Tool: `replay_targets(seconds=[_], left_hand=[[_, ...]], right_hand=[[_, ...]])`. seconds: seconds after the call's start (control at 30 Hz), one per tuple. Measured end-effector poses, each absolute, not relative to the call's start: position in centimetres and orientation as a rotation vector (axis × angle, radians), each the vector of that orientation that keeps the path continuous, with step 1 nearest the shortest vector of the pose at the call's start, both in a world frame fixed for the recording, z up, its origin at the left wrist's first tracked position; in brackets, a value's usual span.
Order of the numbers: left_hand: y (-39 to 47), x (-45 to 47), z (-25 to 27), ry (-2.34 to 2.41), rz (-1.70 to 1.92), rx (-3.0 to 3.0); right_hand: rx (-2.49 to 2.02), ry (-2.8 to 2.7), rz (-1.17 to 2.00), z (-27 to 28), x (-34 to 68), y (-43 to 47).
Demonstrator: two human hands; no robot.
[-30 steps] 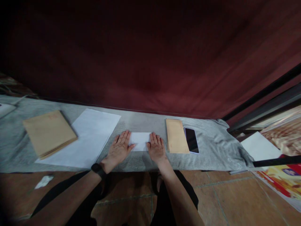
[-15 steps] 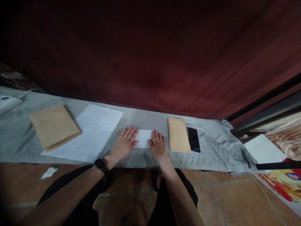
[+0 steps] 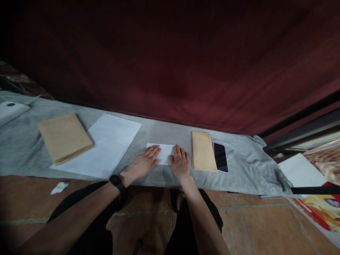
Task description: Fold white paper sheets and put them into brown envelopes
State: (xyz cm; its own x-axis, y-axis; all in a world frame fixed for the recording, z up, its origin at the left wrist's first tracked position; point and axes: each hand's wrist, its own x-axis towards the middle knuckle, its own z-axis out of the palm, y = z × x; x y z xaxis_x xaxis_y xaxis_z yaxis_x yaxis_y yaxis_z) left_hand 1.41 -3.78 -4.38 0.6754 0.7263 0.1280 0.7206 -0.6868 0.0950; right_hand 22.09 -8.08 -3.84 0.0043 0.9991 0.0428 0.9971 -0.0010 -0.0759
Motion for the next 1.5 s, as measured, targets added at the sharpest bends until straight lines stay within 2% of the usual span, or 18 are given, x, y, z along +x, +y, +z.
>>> replay_targets(seconds=[0.43,1.2,1.5], left_hand=[[-4.4,1.7,-4.6,1.268,0.273,2.799],[-4.4,1.5,-4.5,1.301,0.257,2.767],[-4.2,1.5,-4.6,1.3,0.285,2.789]], right_hand=[[-1.846,-2.318,0.177,-4.2,19.6,-7.9],[-2.186,-1.97,0.084,-3.3,21.6,-7.5],[-2.238,-1.736,0.284,-2.2,22.2,-6.8]])
